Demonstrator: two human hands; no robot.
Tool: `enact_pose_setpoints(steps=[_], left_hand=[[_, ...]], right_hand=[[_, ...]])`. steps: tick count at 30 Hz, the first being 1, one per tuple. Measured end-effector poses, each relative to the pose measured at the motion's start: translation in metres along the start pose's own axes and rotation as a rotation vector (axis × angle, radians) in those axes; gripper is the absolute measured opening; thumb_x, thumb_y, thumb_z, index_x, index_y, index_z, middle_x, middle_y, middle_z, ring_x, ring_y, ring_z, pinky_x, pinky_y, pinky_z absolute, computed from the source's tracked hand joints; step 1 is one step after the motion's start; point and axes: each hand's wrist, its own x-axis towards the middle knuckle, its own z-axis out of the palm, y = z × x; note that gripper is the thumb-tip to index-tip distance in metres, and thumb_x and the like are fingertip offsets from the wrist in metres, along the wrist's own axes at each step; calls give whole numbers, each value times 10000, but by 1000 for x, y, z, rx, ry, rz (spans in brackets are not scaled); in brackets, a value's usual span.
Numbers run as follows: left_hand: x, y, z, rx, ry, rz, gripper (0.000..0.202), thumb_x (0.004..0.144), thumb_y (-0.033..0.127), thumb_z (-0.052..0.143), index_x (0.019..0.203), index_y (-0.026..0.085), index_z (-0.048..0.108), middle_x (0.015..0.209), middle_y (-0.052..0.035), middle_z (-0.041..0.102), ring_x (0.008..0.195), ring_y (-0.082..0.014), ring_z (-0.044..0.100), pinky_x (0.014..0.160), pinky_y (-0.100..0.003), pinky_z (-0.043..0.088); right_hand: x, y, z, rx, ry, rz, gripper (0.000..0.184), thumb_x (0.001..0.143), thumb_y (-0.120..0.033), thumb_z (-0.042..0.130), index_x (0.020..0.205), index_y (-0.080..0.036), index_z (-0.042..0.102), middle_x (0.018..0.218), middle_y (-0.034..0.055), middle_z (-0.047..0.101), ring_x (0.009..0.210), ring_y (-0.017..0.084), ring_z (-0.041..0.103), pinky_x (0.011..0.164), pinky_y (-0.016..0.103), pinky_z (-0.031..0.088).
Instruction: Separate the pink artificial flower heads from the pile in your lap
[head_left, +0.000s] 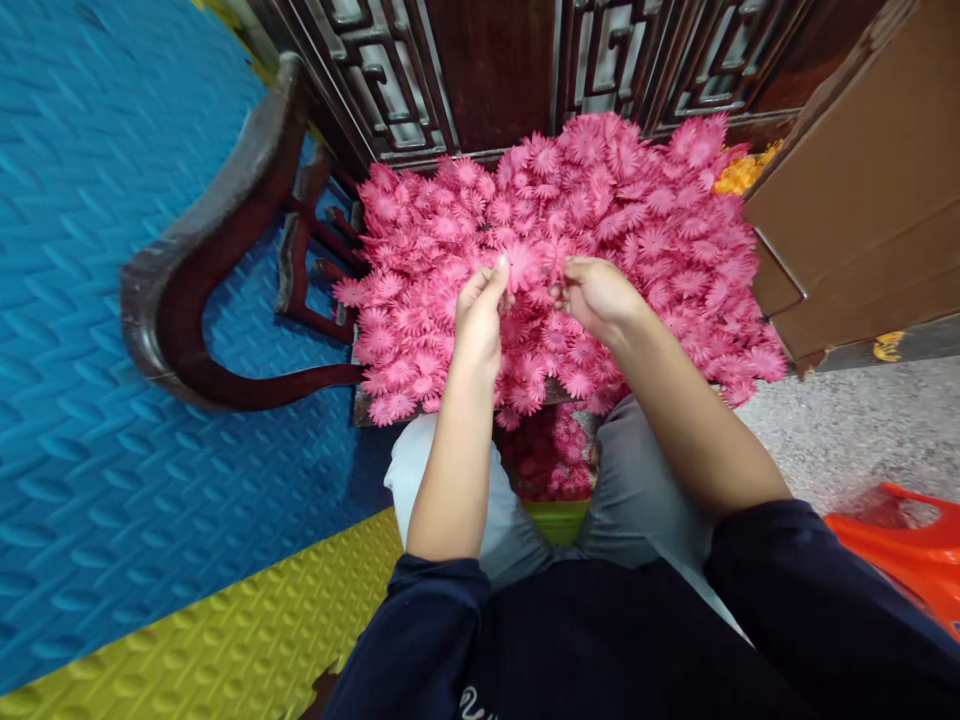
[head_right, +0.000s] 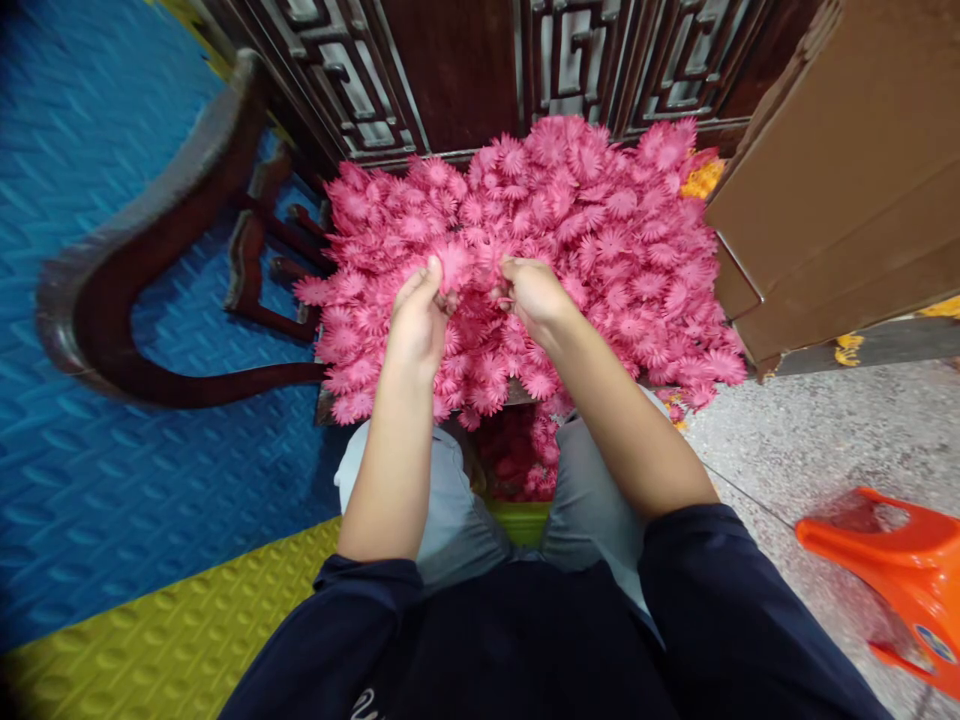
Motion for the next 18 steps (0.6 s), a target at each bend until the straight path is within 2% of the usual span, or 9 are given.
enact_pose_setpoints(steps=[3,6,8,11,15,18], left_hand=[[0,5,-4,68,82,66,412,714,488,718,571,175,493,563,44,421,565,-74,442,588,-223,364],[-1,10,-6,152,96,130,411,727,436,729,538,174,475,543,47,397,575,-81,435,607,-224,365],[-2,10,-6,197,103,135,362,726,375,747,550,172,505,559,48,431,582,-78,437,618,-219,368],[-2,7,-5,234,118,121,256,708,307,770,619,171,572,614,44,508,598,-74,455,627,-208,373],[-2,5,-3,297,73,166,294,738,360,737,605,169,557,585,42,483,574,-75,425,596,-209,356],[-3,6,-4,369,41,207,366,762,420,703,571,171,514,553,45,426,552,-79,382,578,-222,335]], right_hand=[[18,2,-13,37,175,-52,226,921,-177,419,702,-181,476,595,-51,462,476,52,444,480,186,340],[41,10,-30,-76,250,-262,84,883,-257,505,891,-201,567,819,-15,600,633,76,554,613,229,457],[48,15,-36,-206,209,-435,141,841,-314,583,929,-204,594,920,10,632,784,108,604,753,280,494],[43,21,-30,-360,114,-645,217,784,-386,662,892,-200,628,953,27,653,909,134,610,879,316,478],[22,25,-10,-498,-96,-727,282,784,-470,645,870,-202,658,935,32,671,899,145,619,846,318,484],[16,24,-5,-536,-111,-761,319,765,-493,660,910,-210,678,970,37,679,915,155,613,829,319,488]])
